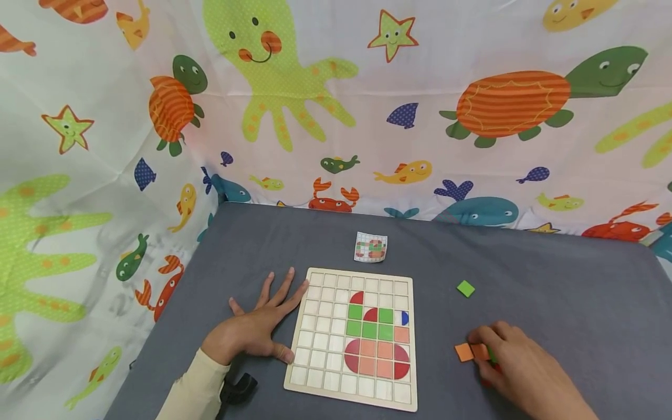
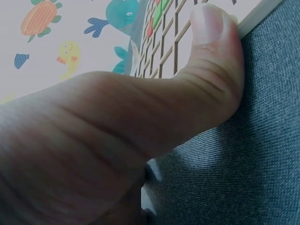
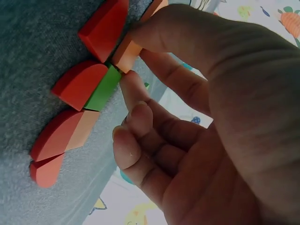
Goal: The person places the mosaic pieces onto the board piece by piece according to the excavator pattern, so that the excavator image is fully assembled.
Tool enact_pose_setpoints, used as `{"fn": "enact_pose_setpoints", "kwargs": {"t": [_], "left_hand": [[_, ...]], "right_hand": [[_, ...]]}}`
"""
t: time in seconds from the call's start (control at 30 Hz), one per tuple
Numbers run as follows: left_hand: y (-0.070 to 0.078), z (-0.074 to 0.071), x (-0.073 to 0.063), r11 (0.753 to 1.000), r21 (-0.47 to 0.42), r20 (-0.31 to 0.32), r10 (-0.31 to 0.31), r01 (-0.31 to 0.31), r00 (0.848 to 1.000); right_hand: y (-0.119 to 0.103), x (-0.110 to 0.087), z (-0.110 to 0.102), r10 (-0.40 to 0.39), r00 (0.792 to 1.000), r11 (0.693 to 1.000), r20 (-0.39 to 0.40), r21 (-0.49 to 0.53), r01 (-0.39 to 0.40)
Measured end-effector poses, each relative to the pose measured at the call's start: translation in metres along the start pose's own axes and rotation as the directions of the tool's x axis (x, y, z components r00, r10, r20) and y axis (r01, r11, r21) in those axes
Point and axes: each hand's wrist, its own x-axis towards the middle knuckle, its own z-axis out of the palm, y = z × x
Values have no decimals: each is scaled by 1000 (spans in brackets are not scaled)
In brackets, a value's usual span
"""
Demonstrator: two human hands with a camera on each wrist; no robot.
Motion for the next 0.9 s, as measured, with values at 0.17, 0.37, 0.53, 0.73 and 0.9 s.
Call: {"fn": "enact_pose_setpoints", "kwargs": {"t": [0.17,0.37,0.53,0.73,0.9], "left_hand": [[-1,0,-1,1000,5,-11,17,-17,1000],[1,-2,-2,1000,-5,10,2,-2,1000],[12,-10,-8,1000,3,21,-24,23,1000],[22,-16,-14,999,25,22,-36,36,999],[23,-18,-13,999,25,12,-37,37,999]], "right_hand": [[0,1,2,-58,996,997,-61,-45,55],[-6,8,-9,-122,985,991,-125,-64,114],[-24,20,-24,-176,973,984,-152,-57,169],[-51,37,-36,-330,892,944,-309,-119,308],[-75,56,-43,-389,864,921,-318,-151,359]]}}
